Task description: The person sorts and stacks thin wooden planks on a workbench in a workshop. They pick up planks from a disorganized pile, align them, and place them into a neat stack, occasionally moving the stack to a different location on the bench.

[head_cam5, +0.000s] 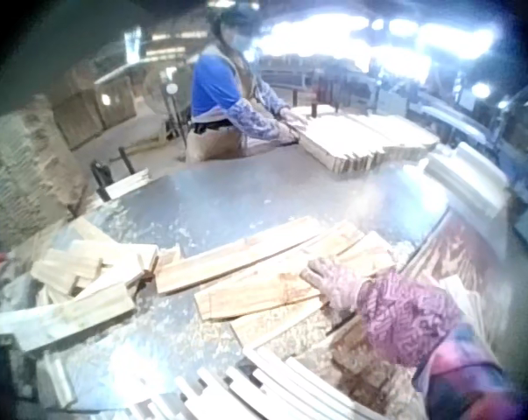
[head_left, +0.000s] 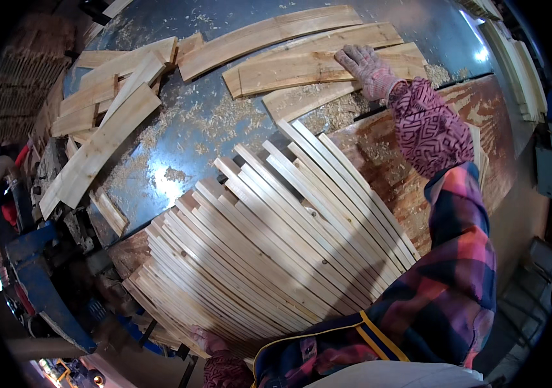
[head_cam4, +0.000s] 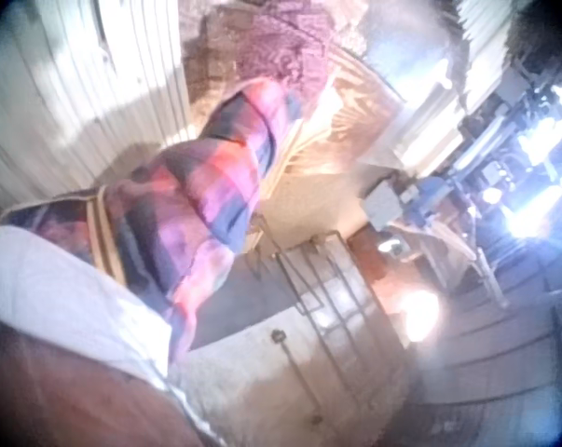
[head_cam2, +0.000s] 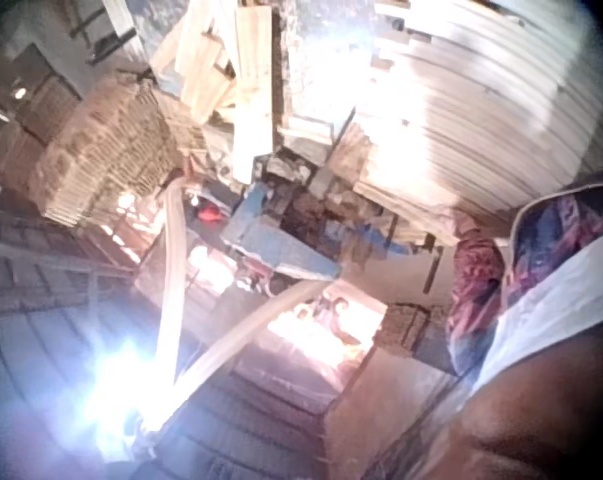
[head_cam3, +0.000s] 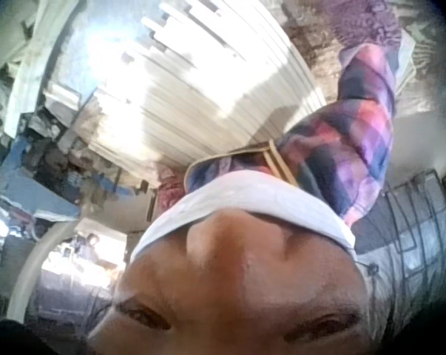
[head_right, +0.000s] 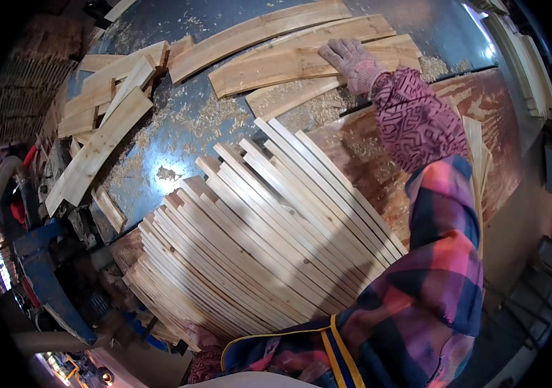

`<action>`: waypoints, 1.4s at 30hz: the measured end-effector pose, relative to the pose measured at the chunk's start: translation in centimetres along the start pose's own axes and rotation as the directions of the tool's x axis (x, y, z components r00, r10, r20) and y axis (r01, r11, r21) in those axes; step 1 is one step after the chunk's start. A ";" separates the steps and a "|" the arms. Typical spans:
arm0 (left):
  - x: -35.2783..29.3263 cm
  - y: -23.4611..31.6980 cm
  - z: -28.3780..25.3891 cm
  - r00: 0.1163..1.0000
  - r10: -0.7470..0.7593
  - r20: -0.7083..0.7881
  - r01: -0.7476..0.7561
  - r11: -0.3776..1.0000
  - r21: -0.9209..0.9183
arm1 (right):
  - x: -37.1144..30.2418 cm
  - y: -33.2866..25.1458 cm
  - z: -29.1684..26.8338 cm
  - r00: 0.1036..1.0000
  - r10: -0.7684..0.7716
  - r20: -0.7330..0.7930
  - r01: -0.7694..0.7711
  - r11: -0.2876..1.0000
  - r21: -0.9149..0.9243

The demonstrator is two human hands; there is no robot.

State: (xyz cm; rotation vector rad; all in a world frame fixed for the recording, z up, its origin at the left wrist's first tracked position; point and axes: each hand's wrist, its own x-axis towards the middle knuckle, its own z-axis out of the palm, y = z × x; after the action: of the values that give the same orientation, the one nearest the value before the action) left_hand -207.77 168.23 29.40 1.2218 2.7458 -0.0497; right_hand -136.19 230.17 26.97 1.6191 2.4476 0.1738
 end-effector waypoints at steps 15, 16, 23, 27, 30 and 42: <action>-0.6 1.8 -0.8 0.966 -0.114 0.231 0.031 0.942 0.335 | 8.0 4.8 -5.7 0.899 0.423 0.113 -0.437 0.879 0.189; -0.5 1.2 -0.6 0.963 -0.248 0.107 0.256 0.964 -0.068 | 7.8 4.1 -6.4 0.904 0.407 0.128 -0.422 0.897 0.131; -0.2 1.0 -1.7 0.921 -0.198 0.336 0.050 0.914 0.402 | -3.4 -0.9 -9.7 0.923 0.368 0.113 -0.376 0.925 0.057; 0.1 6.6 -4.6 0.864 -0.215 0.455 -0.065 0.849 0.524 | -17.4 -7.1 -12.5 0.799 0.249 0.547 -0.498 0.784 0.371; -0.1 1.6 0.3 0.890 -0.039 0.455 -0.365 0.536 0.761 | -24.9 -11.1 -10.4 0.788 -0.039 0.615 -0.468 0.611 0.638; 1.3 1.7 -0.5 0.918 -0.381 0.110 0.353 0.660 -0.663 | 4.2 -2.3 -5.2 0.994 0.107 0.013 -0.107 0.994 -0.006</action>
State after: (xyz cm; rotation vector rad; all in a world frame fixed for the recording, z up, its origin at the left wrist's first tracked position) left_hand -207.38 170.38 29.73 0.4549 2.5875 0.8640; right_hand -141.02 233.19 31.09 1.7449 2.3494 0.1841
